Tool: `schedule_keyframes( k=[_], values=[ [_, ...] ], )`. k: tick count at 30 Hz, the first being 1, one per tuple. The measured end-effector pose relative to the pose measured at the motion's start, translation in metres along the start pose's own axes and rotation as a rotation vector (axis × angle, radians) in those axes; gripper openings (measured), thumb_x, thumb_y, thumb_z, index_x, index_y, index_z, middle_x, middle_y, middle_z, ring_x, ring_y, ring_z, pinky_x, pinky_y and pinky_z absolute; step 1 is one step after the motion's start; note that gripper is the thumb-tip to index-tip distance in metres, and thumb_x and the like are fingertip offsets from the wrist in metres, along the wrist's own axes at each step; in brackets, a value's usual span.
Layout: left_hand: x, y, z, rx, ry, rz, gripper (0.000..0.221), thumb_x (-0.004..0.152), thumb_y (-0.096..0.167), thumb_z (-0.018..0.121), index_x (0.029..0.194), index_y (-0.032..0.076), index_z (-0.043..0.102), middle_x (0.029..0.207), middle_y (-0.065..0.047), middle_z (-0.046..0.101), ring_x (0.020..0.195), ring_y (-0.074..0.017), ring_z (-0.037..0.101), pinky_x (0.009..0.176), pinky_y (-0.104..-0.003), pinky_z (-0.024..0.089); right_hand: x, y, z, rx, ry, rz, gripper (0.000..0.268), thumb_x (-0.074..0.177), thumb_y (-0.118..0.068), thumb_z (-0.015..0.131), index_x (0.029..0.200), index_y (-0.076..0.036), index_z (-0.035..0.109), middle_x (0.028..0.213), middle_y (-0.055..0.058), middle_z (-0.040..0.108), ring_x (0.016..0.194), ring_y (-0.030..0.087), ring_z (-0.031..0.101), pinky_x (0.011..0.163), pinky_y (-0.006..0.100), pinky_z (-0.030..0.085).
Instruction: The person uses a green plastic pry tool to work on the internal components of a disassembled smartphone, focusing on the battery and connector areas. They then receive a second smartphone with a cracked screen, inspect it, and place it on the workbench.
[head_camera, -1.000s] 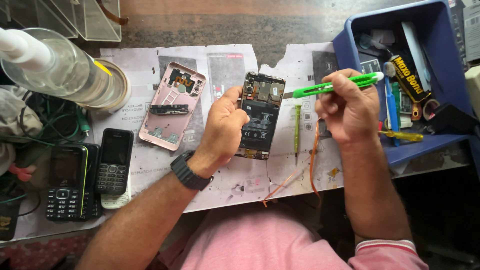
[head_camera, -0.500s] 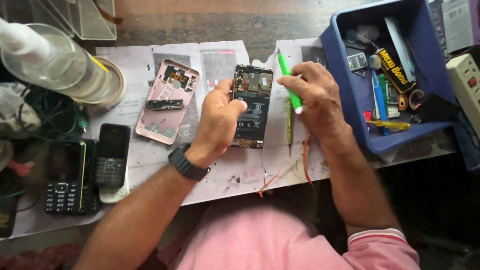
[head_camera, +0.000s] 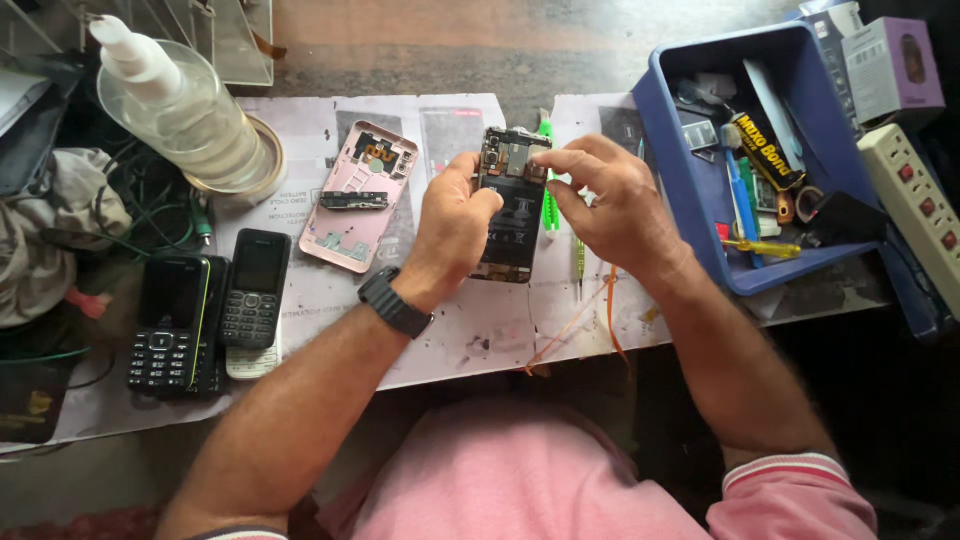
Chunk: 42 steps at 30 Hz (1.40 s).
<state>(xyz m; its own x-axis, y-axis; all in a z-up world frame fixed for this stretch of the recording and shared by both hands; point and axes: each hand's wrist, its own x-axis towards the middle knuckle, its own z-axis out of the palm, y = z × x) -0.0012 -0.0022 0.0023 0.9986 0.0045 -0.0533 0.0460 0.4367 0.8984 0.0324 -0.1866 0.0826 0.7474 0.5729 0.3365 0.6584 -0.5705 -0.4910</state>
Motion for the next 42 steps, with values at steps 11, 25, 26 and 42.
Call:
schedule_keyframes(
  k=[11,25,26,42],
  values=[
    [0.003,-0.001,-0.007,0.01,0.0,-0.076,0.033,0.085,-0.003,0.053,0.117,-0.005,0.06,0.097,-0.006,0.068,0.083,-0.0101,0.062,0.072,-0.025,0.053,-0.002,0.024,0.009,0.144,0.157,0.052,0.014,0.092,0.006,0.074,0.1,0.0,0.064,0.093,0.008,0.067,0.076,0.015,0.064,0.068,0.028,0.053],
    [0.003,0.021,0.007,0.1,-0.007,-0.149,0.036,0.088,0.0,0.058,0.124,-0.003,0.059,0.103,-0.007,0.069,0.088,-0.0115,0.066,0.079,-0.027,0.056,-0.023,-0.005,-0.014,-0.178,-0.218,0.392,0.025,0.084,-0.024,0.073,0.103,-0.007,0.068,0.093,0.015,0.073,0.085,0.036,0.07,0.075,0.049,0.054],
    [0.006,0.02,0.008,0.062,-0.012,-0.152,0.036,0.088,-0.001,0.057,0.124,-0.003,0.058,0.103,-0.006,0.069,0.088,-0.0116,0.066,0.079,-0.027,0.057,-0.025,-0.002,-0.01,-0.201,-0.252,0.422,0.026,0.084,-0.026,0.071,0.103,-0.008,0.067,0.093,0.016,0.072,0.087,0.038,0.069,0.076,0.051,0.054],
    [0.003,-0.002,-0.001,0.111,-0.06,-0.035,0.034,0.085,-0.002,0.06,0.119,-0.006,0.059,0.097,-0.008,0.071,0.084,-0.013,0.067,0.073,-0.027,0.056,-0.057,-0.013,-0.022,-0.135,-0.038,0.266,0.013,0.091,-0.013,0.077,0.1,-0.005,0.071,0.087,0.012,0.072,0.076,0.026,0.07,0.068,0.038,0.055]
  ],
)
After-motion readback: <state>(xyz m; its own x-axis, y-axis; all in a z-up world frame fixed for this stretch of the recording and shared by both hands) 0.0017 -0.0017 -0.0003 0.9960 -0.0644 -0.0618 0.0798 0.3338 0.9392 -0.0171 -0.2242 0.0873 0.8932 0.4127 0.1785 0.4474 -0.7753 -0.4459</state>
